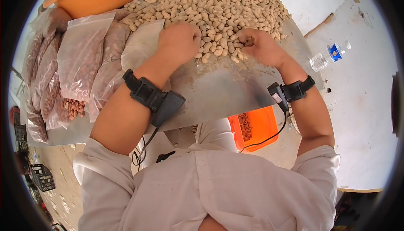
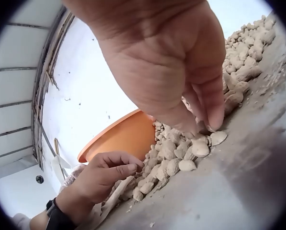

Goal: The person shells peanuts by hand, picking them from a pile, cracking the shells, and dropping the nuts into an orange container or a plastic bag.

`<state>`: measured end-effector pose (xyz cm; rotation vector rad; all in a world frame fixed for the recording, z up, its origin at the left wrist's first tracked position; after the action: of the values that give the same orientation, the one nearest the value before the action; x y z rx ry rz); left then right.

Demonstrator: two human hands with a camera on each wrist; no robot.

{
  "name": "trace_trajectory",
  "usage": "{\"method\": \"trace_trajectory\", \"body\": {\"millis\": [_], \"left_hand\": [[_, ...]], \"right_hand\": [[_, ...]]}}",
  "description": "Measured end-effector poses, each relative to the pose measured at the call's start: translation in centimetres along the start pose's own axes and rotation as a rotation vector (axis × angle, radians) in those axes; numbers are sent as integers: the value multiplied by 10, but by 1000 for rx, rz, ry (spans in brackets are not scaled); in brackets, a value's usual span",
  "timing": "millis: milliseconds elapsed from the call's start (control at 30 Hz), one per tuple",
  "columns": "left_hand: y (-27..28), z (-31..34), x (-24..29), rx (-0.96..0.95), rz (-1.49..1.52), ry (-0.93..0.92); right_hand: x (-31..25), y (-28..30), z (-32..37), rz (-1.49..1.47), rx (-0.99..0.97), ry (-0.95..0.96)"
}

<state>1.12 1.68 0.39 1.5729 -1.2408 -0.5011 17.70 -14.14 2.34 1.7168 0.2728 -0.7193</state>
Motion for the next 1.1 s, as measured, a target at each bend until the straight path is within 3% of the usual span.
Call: {"method": "trace_trajectory", "body": {"millis": [133, 200, 267, 400, 533, 633, 733, 833, 1033, 1100], "left_hand": [[-4, 0, 1, 141, 173, -176], [-5, 2, 7, 142, 316, -285], [-5, 4, 10, 116, 262, -296], [-7, 1, 9, -28, 179, -213], [-8, 3, 5, 18, 218, -138], [-5, 1, 4, 112, 214, -115], [2, 0, 4, 218, 325, -83], [0, -1, 1, 200, 529, -19], [6, 0, 6, 170, 1086, 86], [5, -1, 6, 185, 1185, 59]], "right_hand": [[0, 1, -8, -127, 14, 95], [-9, 5, -8, 31, 13, 85], [-21, 8, -10, 82, 7, 68], [-41, -3, -17, 109, -9, 100], [-51, -22, -29, 351, -76, 185], [-42, -31, -38, 348, 25, 232], [-38, -33, -44, 397, -29, 158], [-40, -25, -43, 308, -3, 172], [-58, -12, -40, -617, 74, 198], [-57, -19, -43, -738, 107, 261]]}}
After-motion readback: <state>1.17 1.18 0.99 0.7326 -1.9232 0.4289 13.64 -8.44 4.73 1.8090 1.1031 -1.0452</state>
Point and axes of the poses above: each hand's wrist, its own z-axis away from the middle knuckle, its own y-axis out of the back of the hand, x = y × z, the point moved 3 cm from there along -z, towards the middle knuckle, and after that the axes turned 7 degrees about -z, right-handed, at the moved point
